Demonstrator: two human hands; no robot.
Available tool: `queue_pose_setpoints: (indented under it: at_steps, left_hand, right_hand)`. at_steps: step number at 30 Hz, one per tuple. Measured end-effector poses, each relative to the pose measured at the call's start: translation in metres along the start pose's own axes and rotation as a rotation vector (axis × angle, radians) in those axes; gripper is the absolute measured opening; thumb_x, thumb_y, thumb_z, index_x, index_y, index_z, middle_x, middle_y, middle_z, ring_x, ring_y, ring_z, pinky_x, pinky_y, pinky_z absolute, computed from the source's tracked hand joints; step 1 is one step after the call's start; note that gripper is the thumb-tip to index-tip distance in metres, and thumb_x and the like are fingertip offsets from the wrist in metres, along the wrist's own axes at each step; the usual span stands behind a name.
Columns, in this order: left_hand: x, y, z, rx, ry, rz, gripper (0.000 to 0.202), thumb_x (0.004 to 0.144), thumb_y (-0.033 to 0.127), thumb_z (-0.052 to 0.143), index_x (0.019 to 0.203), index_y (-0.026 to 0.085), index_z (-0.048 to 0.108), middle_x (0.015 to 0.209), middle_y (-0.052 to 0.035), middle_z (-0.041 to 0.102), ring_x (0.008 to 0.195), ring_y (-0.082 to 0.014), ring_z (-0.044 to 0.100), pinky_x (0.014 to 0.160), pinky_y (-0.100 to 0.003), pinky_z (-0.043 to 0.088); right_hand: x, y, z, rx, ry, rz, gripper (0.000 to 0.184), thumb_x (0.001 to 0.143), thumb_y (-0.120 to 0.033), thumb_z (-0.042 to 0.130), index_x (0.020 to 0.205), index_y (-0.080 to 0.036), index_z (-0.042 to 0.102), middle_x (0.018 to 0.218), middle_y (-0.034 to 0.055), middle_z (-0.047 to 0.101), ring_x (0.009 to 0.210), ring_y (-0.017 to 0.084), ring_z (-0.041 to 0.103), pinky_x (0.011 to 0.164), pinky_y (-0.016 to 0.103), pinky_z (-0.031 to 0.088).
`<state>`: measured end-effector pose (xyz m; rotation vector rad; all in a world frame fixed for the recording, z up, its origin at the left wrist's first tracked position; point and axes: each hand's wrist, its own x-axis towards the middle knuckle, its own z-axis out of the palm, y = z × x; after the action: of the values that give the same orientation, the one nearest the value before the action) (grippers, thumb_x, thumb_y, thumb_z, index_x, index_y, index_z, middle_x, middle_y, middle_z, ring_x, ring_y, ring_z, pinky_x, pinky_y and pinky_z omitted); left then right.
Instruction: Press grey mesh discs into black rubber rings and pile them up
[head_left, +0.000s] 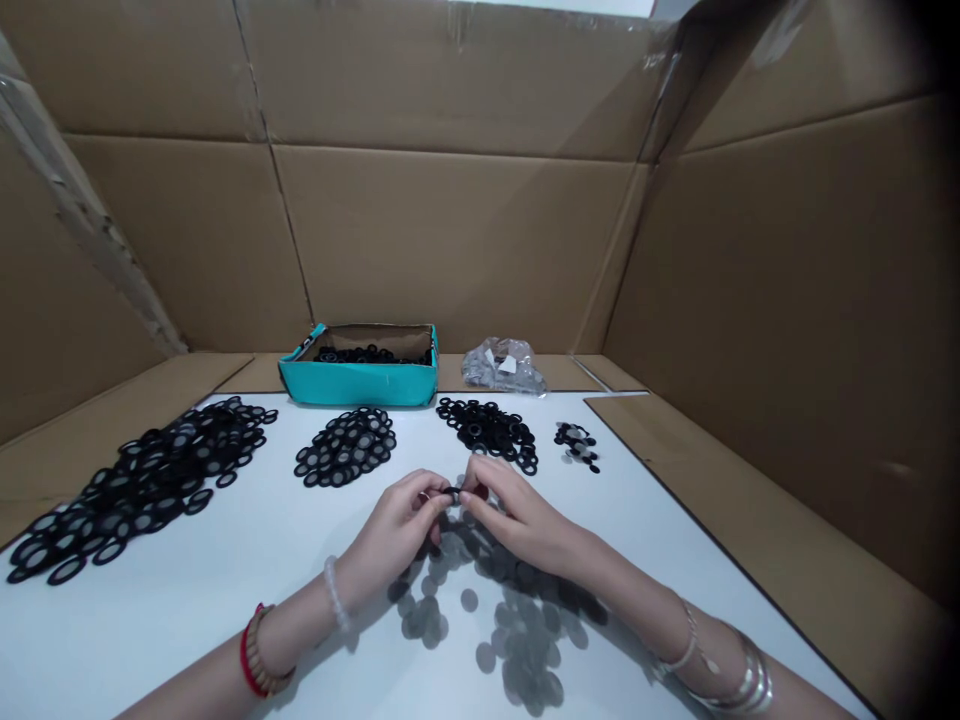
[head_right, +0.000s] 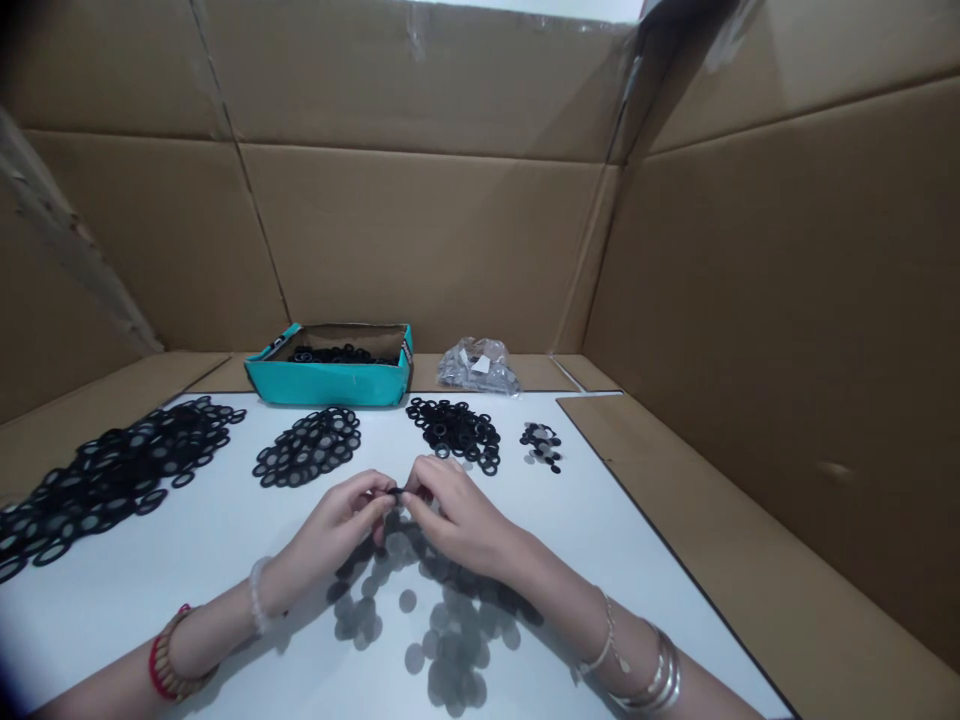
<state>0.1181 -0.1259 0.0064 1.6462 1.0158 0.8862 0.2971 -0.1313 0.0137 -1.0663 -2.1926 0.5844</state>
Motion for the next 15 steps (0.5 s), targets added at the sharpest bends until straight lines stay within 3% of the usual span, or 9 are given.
queue_pose_setpoints:
  at_steps: [8, 15]
  left_hand:
    - [0.003, -0.004, 0.003, -0.108, 0.044, -0.081, 0.021, 0.081, 0.037, 0.051, 0.082, 0.016, 0.054, 0.044, 0.0085, 0.040, 0.036, -0.0075, 0.036, 0.040, -0.019, 0.028]
    - [0.005, -0.001, 0.004, -0.198, 0.047, -0.068, 0.026, 0.079, 0.040, 0.054, 0.088, 0.016, 0.050, 0.064, 0.0053, 0.049, 0.035, -0.0027, 0.035, 0.036, -0.017, 0.025]
  right_hand:
    - [-0.001, -0.002, 0.005, 0.020, -0.010, 0.026, 0.016, 0.092, -0.021, 0.040, 0.076, -0.020, 0.042, 0.078, 0.0001, 0.050, 0.075, 0.016, 0.045, 0.069, 0.028, 0.035]
    - [0.001, 0.001, 0.011, 0.106, 0.053, 0.028, 0.014, 0.091, -0.022, 0.042, 0.078, -0.020, 0.044, 0.077, -0.0003, 0.049, 0.072, 0.015, 0.046, 0.066, 0.026, 0.036]
